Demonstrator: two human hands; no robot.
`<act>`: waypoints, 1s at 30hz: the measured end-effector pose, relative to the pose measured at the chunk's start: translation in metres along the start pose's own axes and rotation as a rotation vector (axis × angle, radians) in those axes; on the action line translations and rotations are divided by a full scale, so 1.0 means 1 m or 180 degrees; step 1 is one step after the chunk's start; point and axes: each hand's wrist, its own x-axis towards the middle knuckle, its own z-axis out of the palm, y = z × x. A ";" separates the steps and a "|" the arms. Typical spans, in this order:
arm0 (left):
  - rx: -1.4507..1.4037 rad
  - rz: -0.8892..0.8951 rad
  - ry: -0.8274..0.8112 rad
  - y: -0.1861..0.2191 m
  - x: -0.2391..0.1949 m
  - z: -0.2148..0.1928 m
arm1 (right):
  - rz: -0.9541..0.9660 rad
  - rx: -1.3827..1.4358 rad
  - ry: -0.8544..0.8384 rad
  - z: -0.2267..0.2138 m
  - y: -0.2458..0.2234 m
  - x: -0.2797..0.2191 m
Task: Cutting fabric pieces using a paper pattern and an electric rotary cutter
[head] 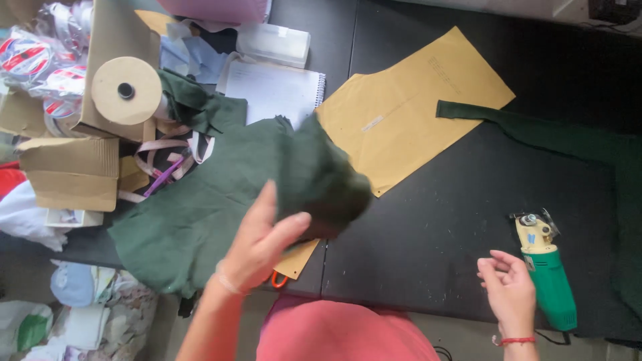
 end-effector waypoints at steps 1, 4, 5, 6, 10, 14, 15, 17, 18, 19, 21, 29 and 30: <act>0.0012 -0.0015 0.0044 0.013 -0.006 -0.011 | -0.0015 -0.0005 -0.0045 -0.009 0.009 0.008; 0.1316 -0.0240 0.0500 0.039 -0.015 -0.028 | -0.1379 -0.1004 0.0684 -0.036 0.035 0.037; 0.1784 -0.0391 0.0545 0.037 -0.012 -0.025 | -0.1879 -0.1305 0.1028 -0.044 0.045 0.048; 0.2241 -0.0556 0.0565 0.036 -0.010 -0.021 | -0.2374 -0.1609 0.1357 -0.055 0.055 0.057; 0.2462 -0.0254 0.0302 -0.060 -0.012 0.004 | -0.1610 -0.2217 0.1027 -0.072 0.081 0.079; 0.2451 -0.0771 -0.0873 -0.125 -0.042 0.019 | -0.1360 -0.2736 0.0839 -0.078 0.111 0.099; 0.2559 -0.0532 -0.0882 -0.134 -0.051 0.020 | -0.1457 -0.2930 0.0849 -0.082 0.123 0.104; 0.2574 -0.0396 -0.0416 -0.136 -0.057 0.003 | -0.1046 -0.2747 0.0775 -0.076 0.107 0.084; 0.2591 -0.0244 0.0165 -0.136 -0.052 -0.007 | -0.0750 -0.2501 0.0704 -0.067 0.091 0.085; 0.2582 -0.0202 0.0177 -0.143 -0.041 -0.018 | -0.0764 -0.2487 0.0743 -0.065 0.097 0.088; 0.3110 -0.0133 0.0998 -0.158 -0.033 -0.038 | -0.0722 -0.2792 0.0876 -0.063 0.114 0.089; 0.3632 -0.0561 0.1043 -0.202 -0.028 -0.034 | -0.1562 -0.2284 0.0544 0.067 0.032 -0.047; 0.3879 -0.0460 0.1212 -0.207 -0.029 -0.028 | -0.1702 -0.2102 0.0378 0.080 0.024 -0.053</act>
